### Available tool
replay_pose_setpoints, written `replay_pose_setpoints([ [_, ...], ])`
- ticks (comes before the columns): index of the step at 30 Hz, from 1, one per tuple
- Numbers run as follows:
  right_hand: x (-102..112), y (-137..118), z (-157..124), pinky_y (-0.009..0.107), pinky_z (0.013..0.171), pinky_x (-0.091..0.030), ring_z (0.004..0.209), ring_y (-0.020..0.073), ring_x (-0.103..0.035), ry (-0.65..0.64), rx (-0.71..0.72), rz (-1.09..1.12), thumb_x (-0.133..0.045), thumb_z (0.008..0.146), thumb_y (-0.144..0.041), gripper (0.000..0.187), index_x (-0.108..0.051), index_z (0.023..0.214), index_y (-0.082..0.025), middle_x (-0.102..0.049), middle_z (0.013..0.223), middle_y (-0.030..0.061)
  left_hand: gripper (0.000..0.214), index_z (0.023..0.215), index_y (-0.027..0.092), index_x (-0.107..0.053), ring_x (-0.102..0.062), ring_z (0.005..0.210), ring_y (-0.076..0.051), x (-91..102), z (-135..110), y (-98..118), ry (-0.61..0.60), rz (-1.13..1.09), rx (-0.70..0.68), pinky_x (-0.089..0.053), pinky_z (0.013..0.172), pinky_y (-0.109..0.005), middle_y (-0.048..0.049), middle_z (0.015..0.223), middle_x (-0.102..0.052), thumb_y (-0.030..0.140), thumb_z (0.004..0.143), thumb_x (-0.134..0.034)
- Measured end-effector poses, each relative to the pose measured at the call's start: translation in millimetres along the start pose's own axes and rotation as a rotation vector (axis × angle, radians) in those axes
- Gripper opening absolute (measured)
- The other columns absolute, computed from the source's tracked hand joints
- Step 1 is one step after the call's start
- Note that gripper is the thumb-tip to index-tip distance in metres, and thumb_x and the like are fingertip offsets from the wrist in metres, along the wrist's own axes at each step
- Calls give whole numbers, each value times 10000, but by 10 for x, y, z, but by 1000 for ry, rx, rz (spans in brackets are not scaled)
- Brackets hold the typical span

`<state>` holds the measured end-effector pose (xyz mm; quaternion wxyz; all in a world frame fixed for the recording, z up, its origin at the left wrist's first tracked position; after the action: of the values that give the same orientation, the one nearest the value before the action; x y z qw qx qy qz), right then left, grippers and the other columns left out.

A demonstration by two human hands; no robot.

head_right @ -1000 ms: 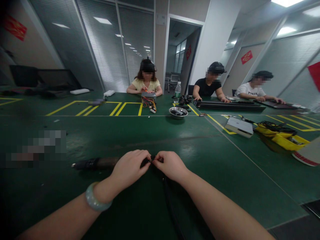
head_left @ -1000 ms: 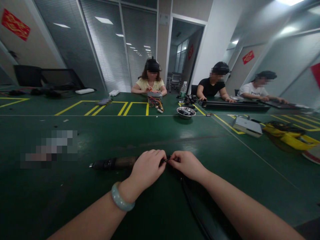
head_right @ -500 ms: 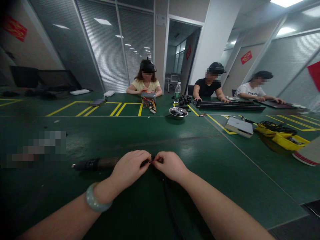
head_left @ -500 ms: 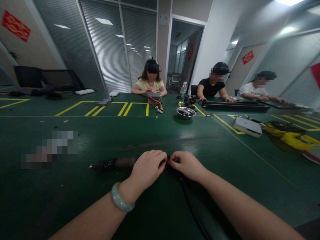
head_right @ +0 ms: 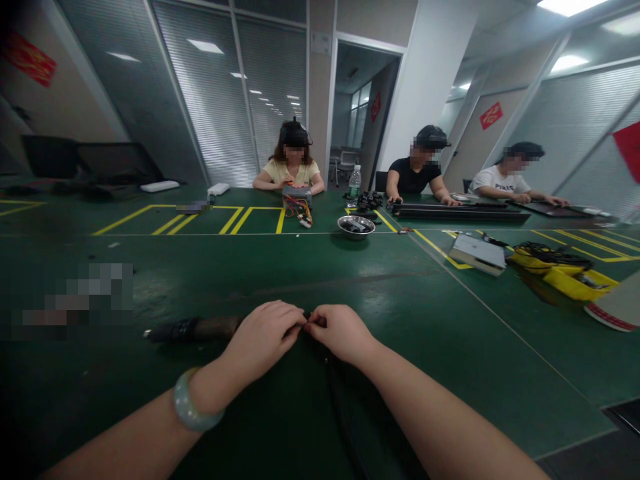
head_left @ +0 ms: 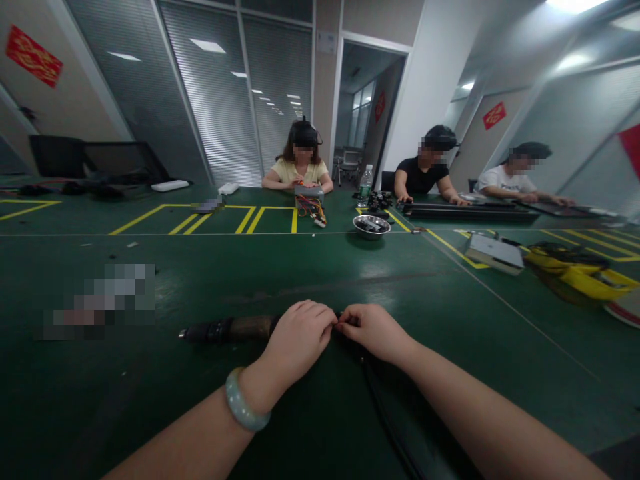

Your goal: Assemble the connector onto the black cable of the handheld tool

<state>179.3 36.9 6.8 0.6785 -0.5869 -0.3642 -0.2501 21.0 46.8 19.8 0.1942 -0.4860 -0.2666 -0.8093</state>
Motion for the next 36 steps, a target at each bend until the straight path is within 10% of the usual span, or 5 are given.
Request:
replay_pose_setpoints([
  [36, 84, -43, -15, 251, 686, -427, 776, 163, -623, 24, 35, -73, -605, 842, -301, 147, -731, 869, -229, -705, 842, 11, 146, 1020, 243, -640, -590, 939, -193, -8, 20, -48, -34, -36, 72, -461, 867, -359, -15, 998, -664, 231, 897, -563],
])
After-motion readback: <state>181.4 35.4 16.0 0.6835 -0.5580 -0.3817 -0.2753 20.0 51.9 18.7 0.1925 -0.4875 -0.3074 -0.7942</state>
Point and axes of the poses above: each hand's wrist, its own z-axis towards the middle knuckle, its own x-axis out of the back of the hand, y = z × x, the point moved 4 cm from there along z, towards the middle knuckle
